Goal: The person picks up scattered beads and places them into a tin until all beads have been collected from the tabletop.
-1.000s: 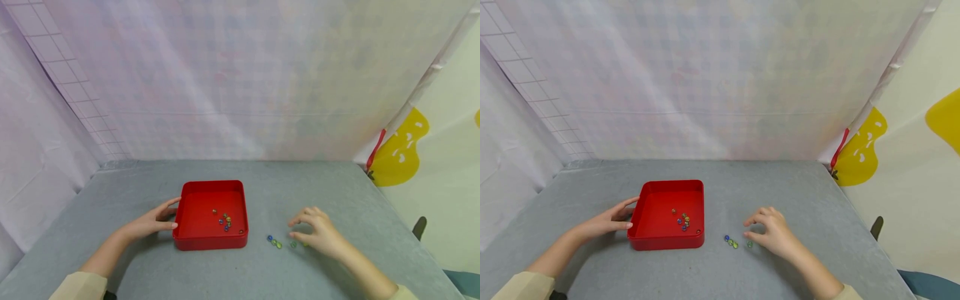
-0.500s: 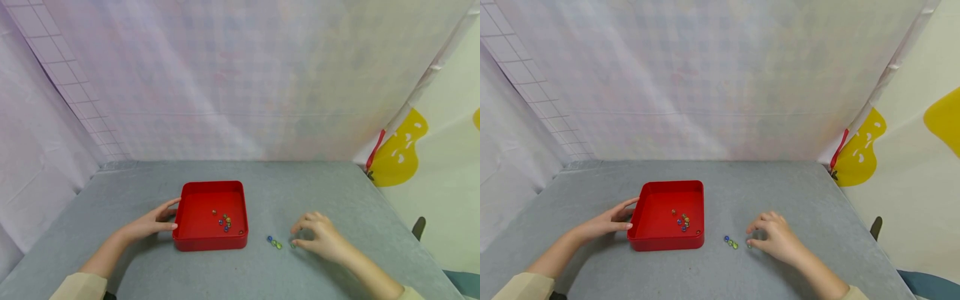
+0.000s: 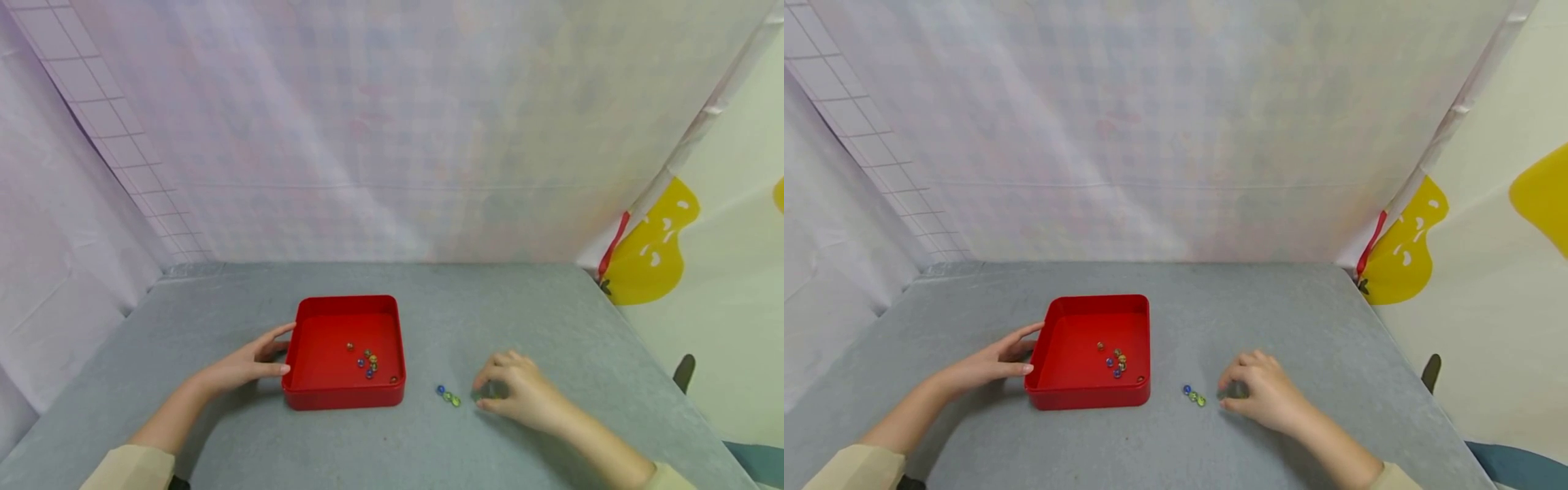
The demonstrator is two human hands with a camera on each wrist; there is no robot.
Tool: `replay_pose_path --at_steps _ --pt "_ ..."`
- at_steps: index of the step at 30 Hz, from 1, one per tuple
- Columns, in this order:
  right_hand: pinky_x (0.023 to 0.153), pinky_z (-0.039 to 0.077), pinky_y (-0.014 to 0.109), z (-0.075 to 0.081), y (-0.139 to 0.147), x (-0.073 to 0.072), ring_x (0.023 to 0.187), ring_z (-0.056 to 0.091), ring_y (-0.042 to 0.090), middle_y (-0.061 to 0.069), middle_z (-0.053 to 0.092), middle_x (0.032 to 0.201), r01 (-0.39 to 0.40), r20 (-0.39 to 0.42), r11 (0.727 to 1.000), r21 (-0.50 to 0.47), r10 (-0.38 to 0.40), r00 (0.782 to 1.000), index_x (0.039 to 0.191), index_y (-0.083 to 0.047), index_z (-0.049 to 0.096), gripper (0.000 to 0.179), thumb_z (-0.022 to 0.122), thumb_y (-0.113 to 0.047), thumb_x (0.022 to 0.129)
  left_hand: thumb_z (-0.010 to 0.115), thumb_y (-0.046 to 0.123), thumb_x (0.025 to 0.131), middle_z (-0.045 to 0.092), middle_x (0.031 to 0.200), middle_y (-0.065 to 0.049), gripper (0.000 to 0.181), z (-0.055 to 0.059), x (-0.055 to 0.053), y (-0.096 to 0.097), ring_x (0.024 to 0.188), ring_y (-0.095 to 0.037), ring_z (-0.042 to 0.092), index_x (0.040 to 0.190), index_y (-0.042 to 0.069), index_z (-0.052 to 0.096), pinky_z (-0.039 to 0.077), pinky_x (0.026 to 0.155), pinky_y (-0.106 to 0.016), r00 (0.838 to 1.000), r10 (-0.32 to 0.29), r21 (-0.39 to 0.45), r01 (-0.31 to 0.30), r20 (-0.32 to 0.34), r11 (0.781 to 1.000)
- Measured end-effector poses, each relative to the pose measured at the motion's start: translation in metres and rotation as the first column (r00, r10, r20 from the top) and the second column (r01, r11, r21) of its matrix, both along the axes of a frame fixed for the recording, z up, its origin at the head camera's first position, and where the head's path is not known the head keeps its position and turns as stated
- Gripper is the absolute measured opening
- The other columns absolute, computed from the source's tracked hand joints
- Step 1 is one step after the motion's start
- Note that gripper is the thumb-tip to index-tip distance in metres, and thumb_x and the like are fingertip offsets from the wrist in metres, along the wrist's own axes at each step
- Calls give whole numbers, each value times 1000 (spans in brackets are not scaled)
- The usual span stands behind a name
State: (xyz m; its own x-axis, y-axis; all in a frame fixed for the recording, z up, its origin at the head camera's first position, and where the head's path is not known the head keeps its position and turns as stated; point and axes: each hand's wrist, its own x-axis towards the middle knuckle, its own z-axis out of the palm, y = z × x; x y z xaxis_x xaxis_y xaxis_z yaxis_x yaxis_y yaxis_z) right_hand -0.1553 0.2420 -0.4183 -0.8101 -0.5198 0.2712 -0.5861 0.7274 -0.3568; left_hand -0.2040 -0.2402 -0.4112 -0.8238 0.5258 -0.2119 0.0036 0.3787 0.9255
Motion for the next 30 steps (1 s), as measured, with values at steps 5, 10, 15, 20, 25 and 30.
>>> replay_pose_path --at_steps 5,10,15,20,25,30 --pt "76 36 38 -1 0 0 85 46 7 -20 55 88 11 32 1000 27 -12 999 87 -27 71 22 84 -26 70 61 21 95 24 151 -25 76 0 0 0 138 -43 20 154 16 14 28 102 -62 1000 6 -6 -6 0 1000" --pt "75 35 37 -2 -1 0 84 45 7 -20 55 88 22 75 999 48 -26 997 85 -29 70 20 84 -27 71 61 21 95 24 151 -25 76 0 0 0 138 -43 20 154 16 13 27 102 -62 1000 7 -9 -7 -1 1000" --pt "74 35 36 -2 0 -1 83 45 8 -19 54 87 28 98 998 52 -33 995 85 -29 70 19 84 -26 71 60 20 95 24 151 -25 75 0 0 0 138 -42 21 154 16 14 27 102 -62 1000 8 -9 -8 -4 1000" --pt "74 36 36 -3 0 -2 82 46 8 -19 55 86 30 87 998 57 -35 996 84 -28 70 19 83 -25 71 59 19 95 23 151 -25 75 0 0 1 138 -43 20 154 14 13 26 102 -62 1000 0 -7 0 -11 1000" --pt "74 37 36 -4 1 -2 82 46 7 -20 54 85 21 66 998 56 -24 998 83 -28 69 19 84 -25 71 59 19 96 23 151 -26 75 0 0 1 138 -43 20 154 13 12 26 103 -62 1000 -3 -4 3 -8 1000" --pt "74 36 36 -4 2 -3 82 47 8 -20 55 85 18 66 999 48 -21 998 83 -28 70 18 84 -25 71 60 19 95 24 151 -26 76 1 0 2 138 -43 21 154 13 13 26 102 -62 1000 1 -3 -1 -10 1000"
